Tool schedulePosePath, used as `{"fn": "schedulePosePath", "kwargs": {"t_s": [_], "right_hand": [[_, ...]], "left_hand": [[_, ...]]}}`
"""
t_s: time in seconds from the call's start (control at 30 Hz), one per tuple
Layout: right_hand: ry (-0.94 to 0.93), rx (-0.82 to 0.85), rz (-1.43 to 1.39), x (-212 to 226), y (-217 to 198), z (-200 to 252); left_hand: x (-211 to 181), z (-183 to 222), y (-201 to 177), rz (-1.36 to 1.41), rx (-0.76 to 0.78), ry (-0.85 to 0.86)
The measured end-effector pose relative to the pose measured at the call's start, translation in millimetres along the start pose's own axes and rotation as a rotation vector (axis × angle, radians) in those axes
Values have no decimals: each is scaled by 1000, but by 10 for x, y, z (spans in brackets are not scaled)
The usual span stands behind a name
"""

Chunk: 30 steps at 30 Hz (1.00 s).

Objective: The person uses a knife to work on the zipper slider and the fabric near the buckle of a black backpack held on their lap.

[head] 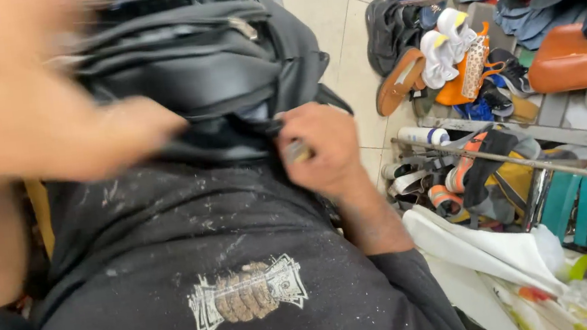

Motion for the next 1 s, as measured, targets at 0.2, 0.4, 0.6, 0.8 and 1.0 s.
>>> {"fn": "schedulePosePath", "kwargs": {"t_s": [0.2, 0.4, 0.6, 0.8, 1.0], "right_hand": [[-90, 173, 49, 350, 59, -61], [549, 50, -598, -820, -205, 95], [703, -158, -256, -1441, -130, -194], [1024, 187, 5, -1630, 283, 147], [804, 74, -68, -1501, 315, 305]], "left_hand": [[-347, 135, 738, -755, -13, 462], [-156, 790, 295, -27, -340, 271], [862, 1337, 289, 326, -629, -295], [1415, 1457, -88, 826, -1048, -399], [1515, 1173, -268, 999, -838, -241]]}}
Point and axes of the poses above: each hand's wrist, its own z-axis away from the middle knuckle, its own y-axis out of the palm, x = y × z, the point moved 8 cm from there along -z, towards the middle knuckle
